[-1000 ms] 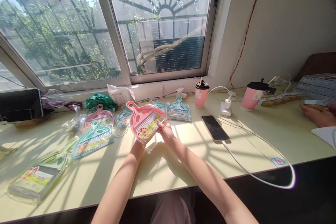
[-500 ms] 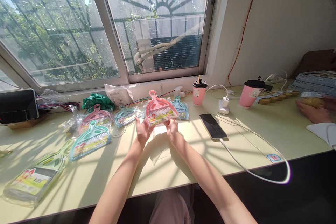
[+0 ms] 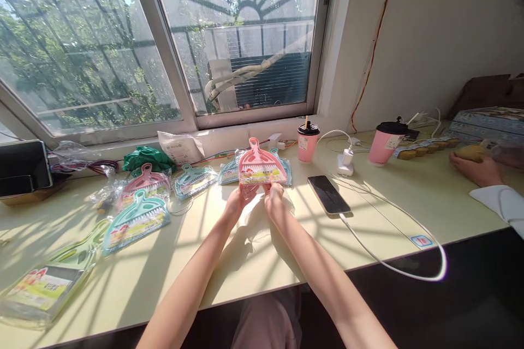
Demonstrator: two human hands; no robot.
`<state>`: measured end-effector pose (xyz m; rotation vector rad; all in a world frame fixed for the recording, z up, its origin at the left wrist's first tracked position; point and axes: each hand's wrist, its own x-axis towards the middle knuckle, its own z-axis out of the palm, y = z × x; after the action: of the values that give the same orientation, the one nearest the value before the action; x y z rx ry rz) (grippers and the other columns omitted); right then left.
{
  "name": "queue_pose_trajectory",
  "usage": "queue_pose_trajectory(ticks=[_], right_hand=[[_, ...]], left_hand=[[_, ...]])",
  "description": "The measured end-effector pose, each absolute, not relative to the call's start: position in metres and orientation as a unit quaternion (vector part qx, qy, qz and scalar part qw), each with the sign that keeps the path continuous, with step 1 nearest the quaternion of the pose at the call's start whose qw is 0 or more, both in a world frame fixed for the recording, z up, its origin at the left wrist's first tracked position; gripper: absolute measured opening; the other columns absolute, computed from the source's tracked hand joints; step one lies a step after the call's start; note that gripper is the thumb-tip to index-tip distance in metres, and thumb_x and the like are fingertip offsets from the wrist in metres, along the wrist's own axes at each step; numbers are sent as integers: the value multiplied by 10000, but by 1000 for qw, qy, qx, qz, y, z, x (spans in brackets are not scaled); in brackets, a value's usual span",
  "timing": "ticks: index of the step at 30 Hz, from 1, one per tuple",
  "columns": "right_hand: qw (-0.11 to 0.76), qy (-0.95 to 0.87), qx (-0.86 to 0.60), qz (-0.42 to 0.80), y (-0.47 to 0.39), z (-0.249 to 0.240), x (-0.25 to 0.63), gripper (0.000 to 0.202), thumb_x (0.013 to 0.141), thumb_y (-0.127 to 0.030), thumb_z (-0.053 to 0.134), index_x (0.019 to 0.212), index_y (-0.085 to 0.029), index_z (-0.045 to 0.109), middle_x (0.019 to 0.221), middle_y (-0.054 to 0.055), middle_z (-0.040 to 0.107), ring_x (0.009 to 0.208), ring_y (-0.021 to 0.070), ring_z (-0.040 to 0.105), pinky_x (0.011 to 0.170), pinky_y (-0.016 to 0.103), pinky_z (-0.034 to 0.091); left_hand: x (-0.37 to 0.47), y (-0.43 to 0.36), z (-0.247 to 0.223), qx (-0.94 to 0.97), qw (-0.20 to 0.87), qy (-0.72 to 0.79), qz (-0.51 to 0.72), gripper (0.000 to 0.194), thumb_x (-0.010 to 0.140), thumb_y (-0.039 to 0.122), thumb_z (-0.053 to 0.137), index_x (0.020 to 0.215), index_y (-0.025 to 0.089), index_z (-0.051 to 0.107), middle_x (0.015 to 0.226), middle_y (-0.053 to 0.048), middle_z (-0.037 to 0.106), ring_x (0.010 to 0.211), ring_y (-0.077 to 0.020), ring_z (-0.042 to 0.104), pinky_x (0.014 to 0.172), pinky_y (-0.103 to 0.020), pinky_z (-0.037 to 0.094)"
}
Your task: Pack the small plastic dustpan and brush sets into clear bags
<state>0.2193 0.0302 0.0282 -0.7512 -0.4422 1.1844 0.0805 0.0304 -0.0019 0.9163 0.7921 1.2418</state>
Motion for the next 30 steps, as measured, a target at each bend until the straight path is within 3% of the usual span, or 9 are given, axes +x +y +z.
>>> queue_pose_trajectory(ticks=[3, 5, 8, 12, 18, 22, 25, 28, 30], right_hand=[[748, -87, -392, 529, 27, 37, 221, 357, 970, -628, 880, 1208, -365, 848, 1308, 149, 929, 1415, 477, 839, 1136, 731, 749], [742, -62, -406, 530, 25, 43, 222, 368, 968, -627, 882, 1226, -368, 851, 1349, 157, 924, 1438, 484, 833, 1167, 753, 735], [733, -93, -420, 526, 26, 48, 224, 407, 957, -641, 880, 1249, -360, 844, 1374, 165, 927, 1413, 470, 847, 1212, 739, 714], [725, -129, -451, 505, 29, 51, 227, 396, 979, -656, 848, 1247, -365, 821, 1358, 129, 936, 1361, 408, 868, 1263, 670, 700], [745, -144, -404, 510, 27, 50, 226, 474, 952, -672, 874, 1313, -367, 845, 1337, 166, 924, 1324, 469, 869, 1161, 759, 743], [770, -162, -332, 521, 29, 48, 230, 505, 883, -653, 928, 1318, -406, 856, 1358, 159, 915, 1368, 512, 850, 1148, 847, 727], [779, -140, -331, 514, 30, 49, 231, 454, 878, -613, 944, 1265, -394, 856, 1292, 156, 920, 1385, 508, 848, 1148, 830, 731], [772, -141, -326, 527, 25, 48, 222, 416, 911, -604, 921, 1249, -371, 852, 1262, 156, 928, 1378, 491, 858, 1098, 790, 757], [759, -142, -323, 547, 21, 46, 211, 418, 925, -617, 905, 1252, -361, 851, 1274, 152, 935, 1358, 472, 868, 1071, 758, 769]], left_hand=[[77, 23, 7, 455, 593, 406, 525, 648, 889, 651, 1098, 1306, 196, 900, 1419, -242, 930, 1431, -522, 871, 1326, -695, 646], [74, 19, 11, 476, 557, 440, 519, 637, 826, 576, 1126, 1274, 182, 902, 1248, -226, 960, 1224, -506, 942, 1200, -664, 723], [73, 17, 12, 497, 515, 482, 505, 491, 830, 570, 1057, 1062, 166, 902, 900, -182, 925, 987, -477, 965, 1061, -628, 777], [78, 17, 8, 521, 511, 483, 483, 472, 840, 611, 1002, 957, 166, 895, 792, -179, 889, 864, -458, 950, 1022, -647, 783], [70, 22, 8, 535, 546, 457, 454, 568, 788, 681, 1057, 1004, 176, 913, 801, -179, 889, 931, -484, 954, 1058, -661, 755], [53, 30, 16, 547, 555, 470, 415, 580, 870, 740, 1010, 1044, 190, 943, 991, -227, 942, 1052, -502, 953, 1130, -670, 728], [41, 31, 24, 492, 547, 487, 471, 619, 977, 799, 899, 1195, 221, 936, 1236, -237, 956, 1313, -529, 907, 1269, -719, 661], [36, 24, 30, 459, 542, 433, 555, 523, 1035, 680, 901, 1336, 252, 911, 1503, -217, 903, 1626, -498, 750, 1406, -700, 568], [38, 19, 33, 466, 548, 398, 570, 456, 993, 567, 975, 1326, 261, 912, 1550, -200, 888, 1718, -487, 669, 1438, -676, 550]])
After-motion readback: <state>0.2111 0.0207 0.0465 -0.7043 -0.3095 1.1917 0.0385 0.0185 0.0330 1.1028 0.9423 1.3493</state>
